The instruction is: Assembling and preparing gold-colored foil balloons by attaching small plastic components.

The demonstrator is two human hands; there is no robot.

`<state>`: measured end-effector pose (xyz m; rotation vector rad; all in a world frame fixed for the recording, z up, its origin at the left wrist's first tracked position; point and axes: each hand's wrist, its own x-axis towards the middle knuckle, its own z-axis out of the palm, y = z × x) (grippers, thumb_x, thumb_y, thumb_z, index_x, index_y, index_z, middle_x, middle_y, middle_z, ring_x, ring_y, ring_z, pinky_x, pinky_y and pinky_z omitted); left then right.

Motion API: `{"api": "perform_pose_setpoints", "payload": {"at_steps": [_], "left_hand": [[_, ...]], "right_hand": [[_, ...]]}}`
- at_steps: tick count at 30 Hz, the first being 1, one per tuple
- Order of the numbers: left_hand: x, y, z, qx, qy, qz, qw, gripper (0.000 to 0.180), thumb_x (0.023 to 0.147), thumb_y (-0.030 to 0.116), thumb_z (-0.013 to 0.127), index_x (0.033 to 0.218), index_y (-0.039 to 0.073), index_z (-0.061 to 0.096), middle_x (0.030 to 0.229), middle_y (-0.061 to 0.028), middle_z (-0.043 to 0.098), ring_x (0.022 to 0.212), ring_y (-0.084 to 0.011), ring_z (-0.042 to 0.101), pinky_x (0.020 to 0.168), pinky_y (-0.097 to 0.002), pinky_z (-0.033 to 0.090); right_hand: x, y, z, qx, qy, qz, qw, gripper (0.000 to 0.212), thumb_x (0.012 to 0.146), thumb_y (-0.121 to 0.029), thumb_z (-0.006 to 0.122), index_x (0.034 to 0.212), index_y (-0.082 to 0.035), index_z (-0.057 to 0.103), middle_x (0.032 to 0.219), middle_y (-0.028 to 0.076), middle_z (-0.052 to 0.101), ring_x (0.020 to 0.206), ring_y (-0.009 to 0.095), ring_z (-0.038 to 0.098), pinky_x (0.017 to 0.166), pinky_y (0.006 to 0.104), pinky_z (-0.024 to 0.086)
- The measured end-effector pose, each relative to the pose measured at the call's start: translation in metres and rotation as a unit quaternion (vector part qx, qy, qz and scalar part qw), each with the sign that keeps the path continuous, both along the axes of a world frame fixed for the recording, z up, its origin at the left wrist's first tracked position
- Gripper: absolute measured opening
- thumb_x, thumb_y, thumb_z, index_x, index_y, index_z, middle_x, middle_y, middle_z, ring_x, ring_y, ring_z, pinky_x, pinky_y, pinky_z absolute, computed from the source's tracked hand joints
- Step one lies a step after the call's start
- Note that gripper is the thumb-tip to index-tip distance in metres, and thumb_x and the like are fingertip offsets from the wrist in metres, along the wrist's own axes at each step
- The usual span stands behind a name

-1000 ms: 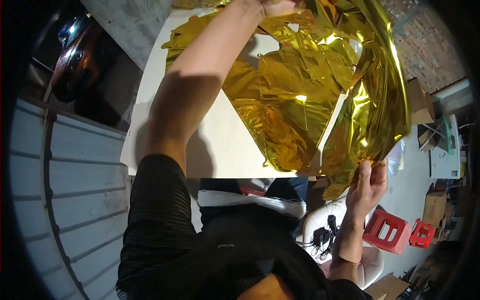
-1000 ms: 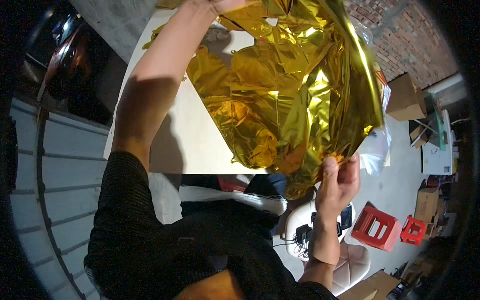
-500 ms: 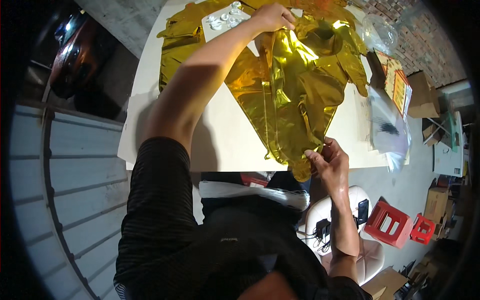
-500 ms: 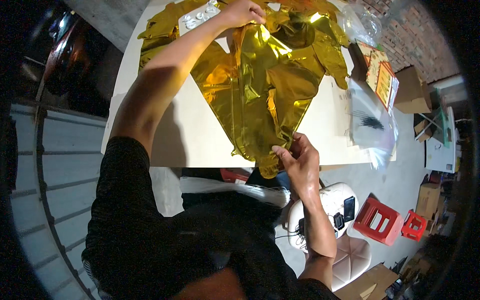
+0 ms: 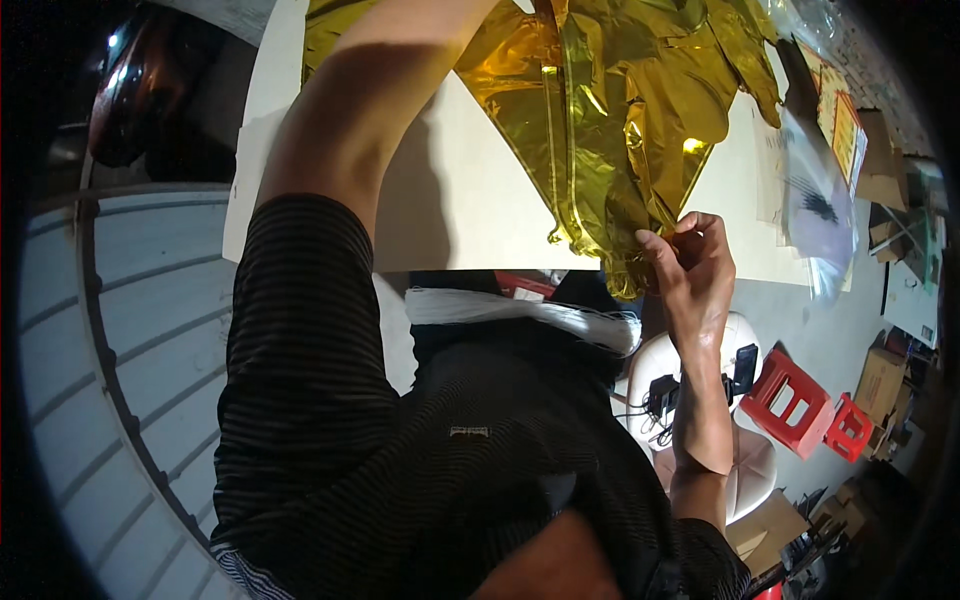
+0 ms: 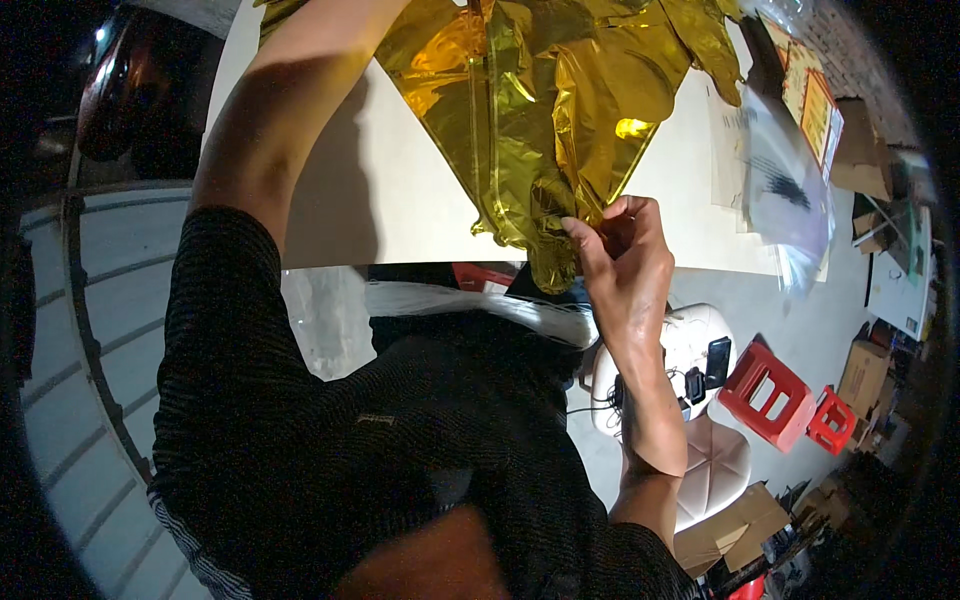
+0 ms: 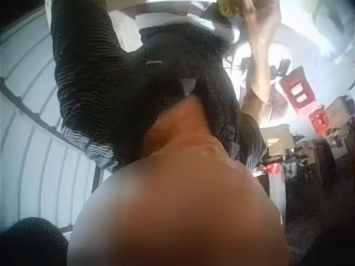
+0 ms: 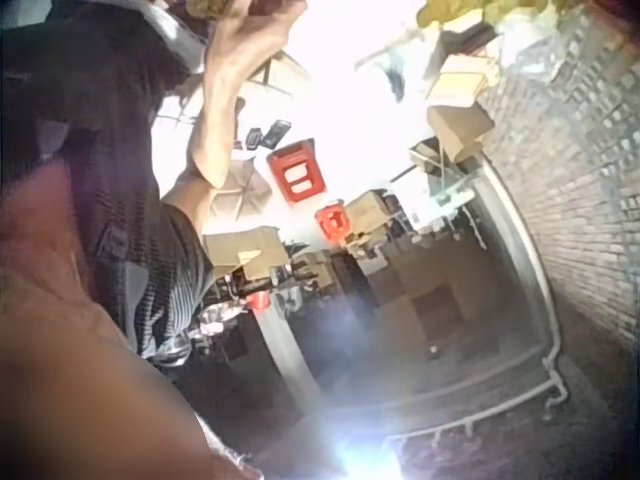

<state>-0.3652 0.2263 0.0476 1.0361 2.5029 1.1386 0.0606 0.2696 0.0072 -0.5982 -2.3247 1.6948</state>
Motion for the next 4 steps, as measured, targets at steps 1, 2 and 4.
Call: {"api": "perform_pose_setpoints", "payload": {"at_steps": [1,2,4], "left_hand": [[-0.004,0.007,0.009,-0.049,-0.065,0.035,0.996,0.024,0.068,0.014,0.085,0.090,0.006,0.079,0.089,-0.0096,0.076,0.077,-0.0173,0.070,0.072,-0.0312,0.054],[-0.005,0.010,0.012,-0.097,-0.130,0.069,0.984,0.025,0.068,0.015,0.085,0.092,0.007,0.079,0.092,-0.0102,0.076,0.078,-0.0174,0.070,0.074,-0.0307,0.055],[-0.005,-0.007,-0.021,0.035,0.072,-0.017,0.997,0.026,0.070,0.015,0.085,0.093,0.006,0.079,0.097,-0.0117,0.076,0.084,-0.0175,0.071,0.076,-0.0311,0.054]], "right_hand": [[0.000,-0.001,-0.003,-0.001,-0.001,-0.001,1.000,0.024,0.091,0.002,0.068,0.100,-0.003,0.046,0.078,0.004,0.063,0.071,0.006,0.059,0.063,0.0201,0.047],[-0.001,-0.002,-0.006,0.018,0.012,0.011,1.000,0.025,0.091,0.002,0.068,0.100,-0.004,0.046,0.079,0.004,0.064,0.072,0.006,0.059,0.063,0.0201,0.046],[0.000,-0.003,-0.002,0.079,-0.013,0.030,0.996,0.025,0.091,0.002,0.068,0.101,-0.005,0.045,0.082,0.004,0.064,0.074,0.006,0.059,0.066,0.0220,0.049]]}}
